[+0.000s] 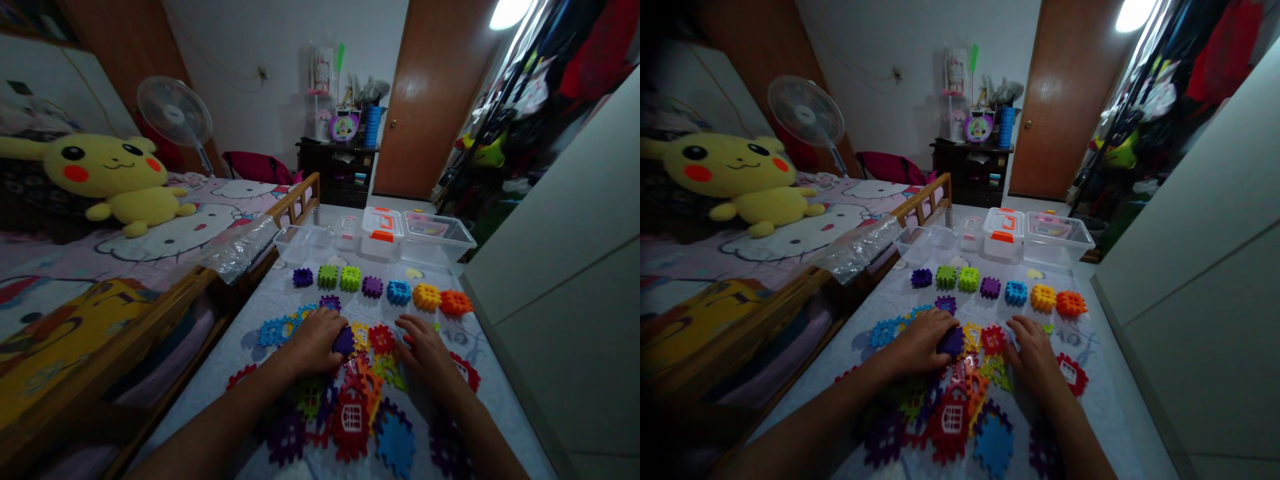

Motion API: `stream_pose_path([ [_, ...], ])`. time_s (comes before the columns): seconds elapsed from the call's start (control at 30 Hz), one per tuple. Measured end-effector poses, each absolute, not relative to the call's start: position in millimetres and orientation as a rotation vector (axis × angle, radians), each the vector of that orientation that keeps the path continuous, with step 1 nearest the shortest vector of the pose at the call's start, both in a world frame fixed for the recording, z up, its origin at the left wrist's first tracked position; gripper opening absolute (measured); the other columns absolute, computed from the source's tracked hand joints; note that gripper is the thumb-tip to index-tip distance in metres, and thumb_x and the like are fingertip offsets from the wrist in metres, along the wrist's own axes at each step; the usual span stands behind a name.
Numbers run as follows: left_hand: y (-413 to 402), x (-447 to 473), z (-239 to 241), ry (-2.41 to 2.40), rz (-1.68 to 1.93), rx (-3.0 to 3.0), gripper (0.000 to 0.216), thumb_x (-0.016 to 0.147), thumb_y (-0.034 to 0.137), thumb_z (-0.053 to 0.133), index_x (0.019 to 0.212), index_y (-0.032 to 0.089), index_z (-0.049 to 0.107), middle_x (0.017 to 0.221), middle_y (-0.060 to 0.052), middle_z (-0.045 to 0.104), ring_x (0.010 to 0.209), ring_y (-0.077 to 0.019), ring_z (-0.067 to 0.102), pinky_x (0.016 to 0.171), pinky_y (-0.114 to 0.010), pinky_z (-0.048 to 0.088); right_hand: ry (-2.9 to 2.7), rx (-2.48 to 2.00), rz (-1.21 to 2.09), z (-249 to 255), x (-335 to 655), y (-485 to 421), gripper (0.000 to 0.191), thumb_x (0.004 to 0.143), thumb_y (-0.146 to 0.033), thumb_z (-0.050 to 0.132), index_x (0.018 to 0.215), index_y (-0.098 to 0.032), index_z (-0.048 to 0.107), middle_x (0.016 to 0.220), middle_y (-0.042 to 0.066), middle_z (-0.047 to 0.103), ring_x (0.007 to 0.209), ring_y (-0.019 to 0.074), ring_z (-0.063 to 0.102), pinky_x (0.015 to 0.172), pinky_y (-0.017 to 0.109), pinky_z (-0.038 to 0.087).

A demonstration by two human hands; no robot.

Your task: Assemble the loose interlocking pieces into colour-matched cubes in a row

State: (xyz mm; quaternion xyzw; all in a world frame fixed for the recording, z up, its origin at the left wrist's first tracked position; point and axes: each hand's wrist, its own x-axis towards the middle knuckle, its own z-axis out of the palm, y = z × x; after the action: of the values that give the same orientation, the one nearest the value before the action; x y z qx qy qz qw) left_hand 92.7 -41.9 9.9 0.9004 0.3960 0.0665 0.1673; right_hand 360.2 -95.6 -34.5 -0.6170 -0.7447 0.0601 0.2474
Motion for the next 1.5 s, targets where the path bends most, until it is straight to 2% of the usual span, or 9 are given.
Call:
stream_pose_path([
  [0.2,-21,64,13,1.241,0.578,2.361,0.051,0.070,0.025,0.070,0.119,0.020,0.058,0.120,-0.009,0.063,0.114,-0.0266,0.055,0.102,-0.041,0.042,-1.926,-1.650,0.148,-35,367,-96,0.029,0.087,-0.028,0.052,0.110,-0.017,0.066,0.118,0.014,0.065,0.110,0.0286,0.060,0.097,0.049,0.048],
  [0.4,30,17,4,1.568,0.792,2.098,0.053,0.069,0.030,0.071,0.119,0.017,0.060,0.122,-0.011,0.064,0.112,-0.0288,0.059,0.100,-0.042,0.044,-1.898,-1.635,0.117,-36,369,-95,0.029,0.088,-0.029,0.050,0.108,-0.017,0.066,0.116,0.014,0.066,0.109,0.0279,0.060,0.095,0.047,0.049],
  [0.6,74,4,-8,1.531,0.724,2.097,0.058,0.066,0.030,0.070,0.121,0.014,0.059,0.124,-0.013,0.062,0.112,-0.0303,0.060,0.095,-0.041,0.047,-1.896,-1.637,0.087,-40,370,-93,0.029,0.088,-0.029,0.048,0.105,-0.017,0.067,0.114,0.015,0.067,0.106,0.0287,0.062,0.093,0.050,0.050],
  [0.87,102,9,-18,1.448,0.647,2.154,0.057,0.062,0.029,0.071,0.117,0.018,0.062,0.122,-0.011,0.064,0.115,-0.0302,0.058,0.102,-0.041,0.042,-1.859,-1.640,0.140,-42,370,-94,0.028,0.088,-0.029,0.050,0.107,-0.018,0.066,0.115,0.014,0.066,0.107,0.0280,0.062,0.094,0.049,0.050],
  [1.2,112,4,-33,1.432,0.582,2.124,0.074,0.056,0.035,0.076,0.125,0.013,0.057,0.130,-0.016,0.058,0.119,-0.0323,0.056,0.102,-0.040,0.043,-1.856,-1.657,0.148,-40,370,-95,0.029,0.089,-0.031,0.049,0.107,-0.017,0.066,0.115,0.014,0.066,0.107,0.0275,0.062,0.093,0.047,0.051],
  [1.5,115,0,-34,1.416,0.577,2.036,0.061,0.058,0.029,0.071,0.117,0.017,0.062,0.122,-0.011,0.065,0.108,-0.0311,0.063,0.089,-0.039,0.052,-1.839,-1.652,0.163,-40,370,-95,0.027,0.088,-0.030,0.050,0.106,-0.019,0.067,0.116,0.013,0.066,0.107,0.0273,0.062,0.094,0.047,0.051],
])
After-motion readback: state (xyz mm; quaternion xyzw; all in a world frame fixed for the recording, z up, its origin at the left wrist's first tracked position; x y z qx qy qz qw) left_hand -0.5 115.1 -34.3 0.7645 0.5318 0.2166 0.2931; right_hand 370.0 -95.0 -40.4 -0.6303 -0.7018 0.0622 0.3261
